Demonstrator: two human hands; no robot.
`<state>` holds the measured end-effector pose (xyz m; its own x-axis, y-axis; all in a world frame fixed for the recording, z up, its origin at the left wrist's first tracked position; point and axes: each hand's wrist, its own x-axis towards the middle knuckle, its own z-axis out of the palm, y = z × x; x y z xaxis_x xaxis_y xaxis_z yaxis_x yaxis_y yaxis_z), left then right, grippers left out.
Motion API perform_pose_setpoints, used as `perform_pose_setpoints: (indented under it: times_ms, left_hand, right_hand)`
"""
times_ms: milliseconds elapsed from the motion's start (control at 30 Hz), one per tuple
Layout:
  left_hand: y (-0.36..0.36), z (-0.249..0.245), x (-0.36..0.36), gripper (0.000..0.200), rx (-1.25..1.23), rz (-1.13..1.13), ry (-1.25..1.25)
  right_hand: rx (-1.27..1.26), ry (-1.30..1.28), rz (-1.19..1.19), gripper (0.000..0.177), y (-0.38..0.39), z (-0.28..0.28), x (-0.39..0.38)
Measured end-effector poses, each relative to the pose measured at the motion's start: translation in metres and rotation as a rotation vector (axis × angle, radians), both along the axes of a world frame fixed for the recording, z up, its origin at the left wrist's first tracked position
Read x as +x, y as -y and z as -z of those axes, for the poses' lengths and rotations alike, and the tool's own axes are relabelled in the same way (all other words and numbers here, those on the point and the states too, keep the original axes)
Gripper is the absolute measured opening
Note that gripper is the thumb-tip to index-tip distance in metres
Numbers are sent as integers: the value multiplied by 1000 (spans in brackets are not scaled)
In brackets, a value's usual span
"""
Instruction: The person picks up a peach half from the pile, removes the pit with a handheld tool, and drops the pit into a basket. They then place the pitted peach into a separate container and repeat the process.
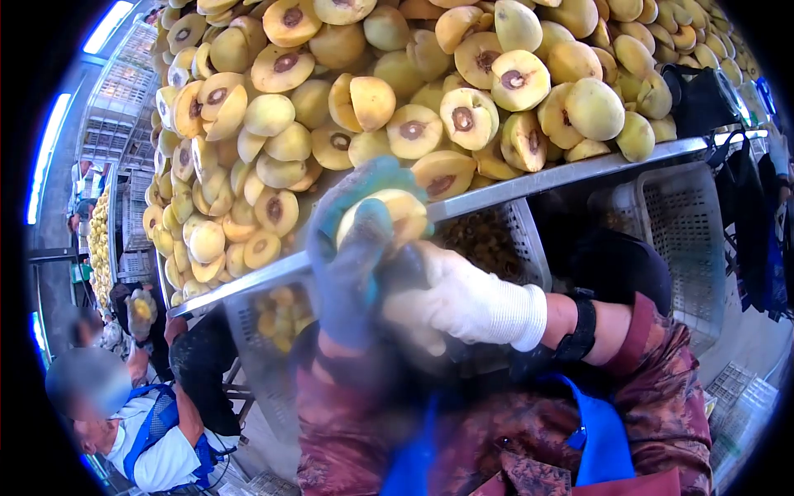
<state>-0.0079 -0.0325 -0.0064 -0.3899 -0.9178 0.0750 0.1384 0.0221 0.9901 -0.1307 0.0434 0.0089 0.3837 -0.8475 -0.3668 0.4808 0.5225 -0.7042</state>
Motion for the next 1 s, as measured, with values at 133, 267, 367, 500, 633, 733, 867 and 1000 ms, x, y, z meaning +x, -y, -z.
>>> perform_pose_setpoints:
  times_ms: [133, 267, 367, 500, 633, 733, 867, 1000]
  left_hand:
    - [9, -17, 10, 35, 83, 233, -82]
    - [7, -23, 18, 36, 179, 322, -64]
    - [5, -14, 21, 36, 46, 250, -103]
    - [-1, -11, 15, 38, 59, 178, -138]
    - [8, -12, 12, 40, 133, 247, 6]
    - [13, -12, 8, 41, 162, 314, 2]
    - [13, -13, 4, 40, 160, 402, 29]
    - [11, -10, 0, 37, 123, 418, 29]
  right_hand:
    - [63, 183, 33, 24, -11, -11, 13]
    - [72, 151, 71, 23, -18, -8, 29]
    - [49, 41, 17, 30, -12, -11, 24]
    - [61, -119, -60, 37, -6, -3, 15]
    - [63, -41, -112, 39, -2, 5, 3]
    - [86, 24, -136, 35, -4, 1, -7]
    - [59, -82, -93, 26, -10, -5, -12]
    - [125, 136, -158, 20, -15, 3, -18]
